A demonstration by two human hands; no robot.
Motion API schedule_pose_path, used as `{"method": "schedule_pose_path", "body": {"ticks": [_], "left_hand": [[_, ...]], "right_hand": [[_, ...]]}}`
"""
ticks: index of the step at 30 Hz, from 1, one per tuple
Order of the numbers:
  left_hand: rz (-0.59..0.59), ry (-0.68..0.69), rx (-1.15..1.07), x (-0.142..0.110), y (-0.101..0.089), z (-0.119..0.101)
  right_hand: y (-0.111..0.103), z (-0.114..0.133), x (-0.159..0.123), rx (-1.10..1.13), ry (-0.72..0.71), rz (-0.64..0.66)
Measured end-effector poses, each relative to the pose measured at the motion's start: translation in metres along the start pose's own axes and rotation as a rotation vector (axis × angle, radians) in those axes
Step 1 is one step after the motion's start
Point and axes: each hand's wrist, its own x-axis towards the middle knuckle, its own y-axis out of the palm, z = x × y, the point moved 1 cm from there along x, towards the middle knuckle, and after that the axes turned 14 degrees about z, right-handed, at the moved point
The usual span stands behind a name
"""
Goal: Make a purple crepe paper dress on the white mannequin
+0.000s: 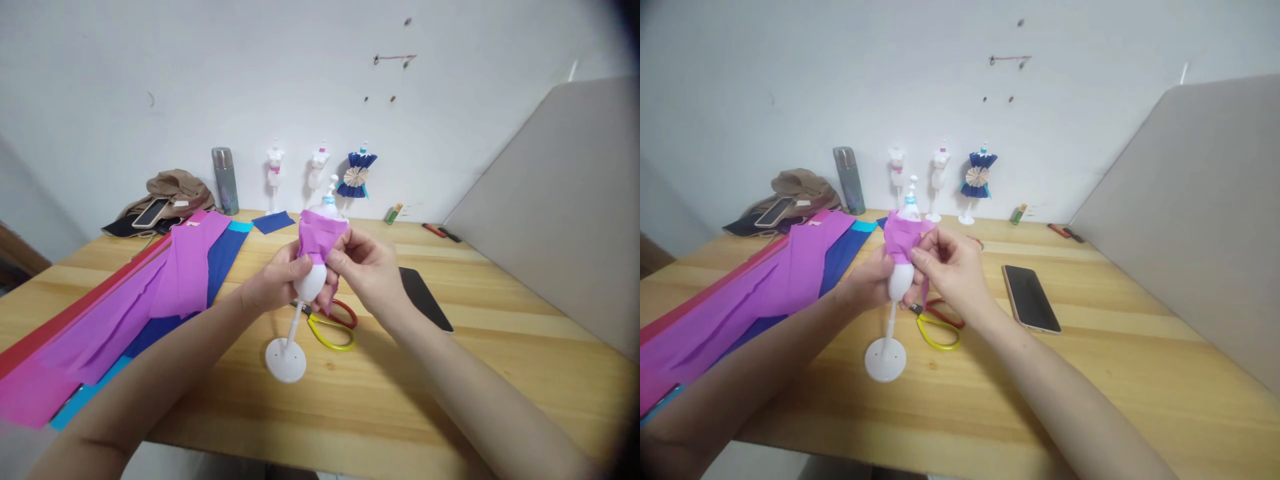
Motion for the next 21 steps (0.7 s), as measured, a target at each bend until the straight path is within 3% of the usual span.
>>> {"method": "schedule_pose_path", "body": {"ticks": [9, 14, 21], "left_hand": [[0.018, 0.048, 0.017, 0.001, -0.002, -0.003], [-0.023, 0.075, 0.033, 0.001, -0.003, -0.005], [-0.040, 0.066, 0.052, 0.002, -0.002, -0.003]], "right_hand": [[0.001, -0.003, 0.002, 0.213, 0.063, 0.093], [0.000, 0.003, 0.001, 0.208, -0.007, 0.100], [0.004, 0.007, -0.001, 0.234, 0.075, 0.129]]}}
